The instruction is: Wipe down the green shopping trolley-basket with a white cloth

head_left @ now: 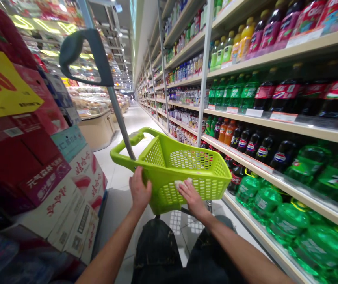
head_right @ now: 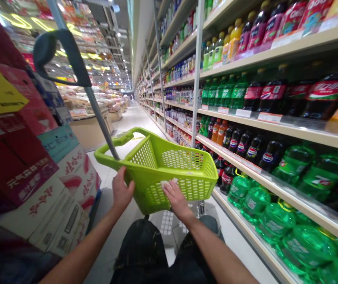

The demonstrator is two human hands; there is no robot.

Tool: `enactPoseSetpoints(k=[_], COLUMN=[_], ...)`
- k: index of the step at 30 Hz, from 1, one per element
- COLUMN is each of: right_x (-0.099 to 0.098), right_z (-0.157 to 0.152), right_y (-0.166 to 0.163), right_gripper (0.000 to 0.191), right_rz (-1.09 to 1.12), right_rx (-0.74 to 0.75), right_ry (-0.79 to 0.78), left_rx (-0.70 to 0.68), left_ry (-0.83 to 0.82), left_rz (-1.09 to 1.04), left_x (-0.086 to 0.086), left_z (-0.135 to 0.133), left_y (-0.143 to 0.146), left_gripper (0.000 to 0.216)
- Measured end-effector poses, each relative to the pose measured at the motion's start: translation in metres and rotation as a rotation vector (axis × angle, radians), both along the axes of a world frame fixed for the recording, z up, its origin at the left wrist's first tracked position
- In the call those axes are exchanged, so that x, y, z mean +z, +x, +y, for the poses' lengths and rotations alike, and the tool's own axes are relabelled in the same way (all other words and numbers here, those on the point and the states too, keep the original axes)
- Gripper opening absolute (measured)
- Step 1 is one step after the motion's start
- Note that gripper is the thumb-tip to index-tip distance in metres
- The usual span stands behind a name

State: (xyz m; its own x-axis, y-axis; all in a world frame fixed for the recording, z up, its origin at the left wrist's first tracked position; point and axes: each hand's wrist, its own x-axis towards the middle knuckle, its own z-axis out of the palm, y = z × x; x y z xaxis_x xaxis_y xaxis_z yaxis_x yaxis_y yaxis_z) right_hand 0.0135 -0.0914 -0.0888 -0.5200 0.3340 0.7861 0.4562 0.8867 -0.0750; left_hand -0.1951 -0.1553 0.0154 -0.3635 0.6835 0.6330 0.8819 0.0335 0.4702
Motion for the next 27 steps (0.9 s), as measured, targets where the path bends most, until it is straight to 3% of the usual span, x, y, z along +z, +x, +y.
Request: enactPoseSetpoints(k=[1,3,5,7,9,11,17,19,23,25,27], right_x=[0.013,0.030,0.026,0.006,-0.014,-0.014,0.052,0.046,0.007,0.012,0.040], right_z=[0.003,0.009,0.012,0.009,0.002,-0.004,0.009,0.013,0.005,-0.001,-0.004], right_y=[-0.008,-0.022,-0.029,-0.029,-0.027,-0.030,-0.058,-0.054,-0.041,-0.049,-0.071], right_gripper=[0.045,0.045,0.045,0.044,0.042,0.041,0.041,0.041,0.038,0.036,0.035], right_rz=[0.028,0.050,0.006,-0.085,-0.152,-0.151,0.026,-0.018,-0.172,-0.159,-0.097], right_rx=[0.004,-0.003,-0.007,0.007,0.035,0.053,-0.043,-0.049,0.064,0.105,0.114], right_ry=[0.003,0.011,0.019,0.023,0.037,0.059,0.146,0.161,0.165,0.173,0.186], left_rx=[0.092,0.077,-0.092,-0.220,-0.270,-0.302,-0.338,-0.367,-0.382,-0.383,-0.402], left_ry=[0.034,-0.002,-0.069,-0.066,-0.041,-0.039,0.026,0.027,0.015,0.010,0.011], left_rz=[-0.179,-0.492,-0.690,-0.779,-0.809,-0.815,-0.855,-0.862,-0.869,-0.869,-0.860], left_x=[-0.001,-0.003,-0.005,-0.009,-0.013,-0.018,-0.026,-0.026,-0.025,-0.026,-0.028], left_z=[0.000,0.004,0.008,0.011,0.012,0.012,0.013,0.013,0.010,0.010,0.011], left_y=[-0.010,-0.024,-0.030,-0.031,-0.030,-0.030,-0.029,-0.029,-0.029,-0.029,-0.030], left_gripper=[0.059,0.062,0.060,0.056,0.053,0.052,0.057,0.055,0.058,0.060,0.064])
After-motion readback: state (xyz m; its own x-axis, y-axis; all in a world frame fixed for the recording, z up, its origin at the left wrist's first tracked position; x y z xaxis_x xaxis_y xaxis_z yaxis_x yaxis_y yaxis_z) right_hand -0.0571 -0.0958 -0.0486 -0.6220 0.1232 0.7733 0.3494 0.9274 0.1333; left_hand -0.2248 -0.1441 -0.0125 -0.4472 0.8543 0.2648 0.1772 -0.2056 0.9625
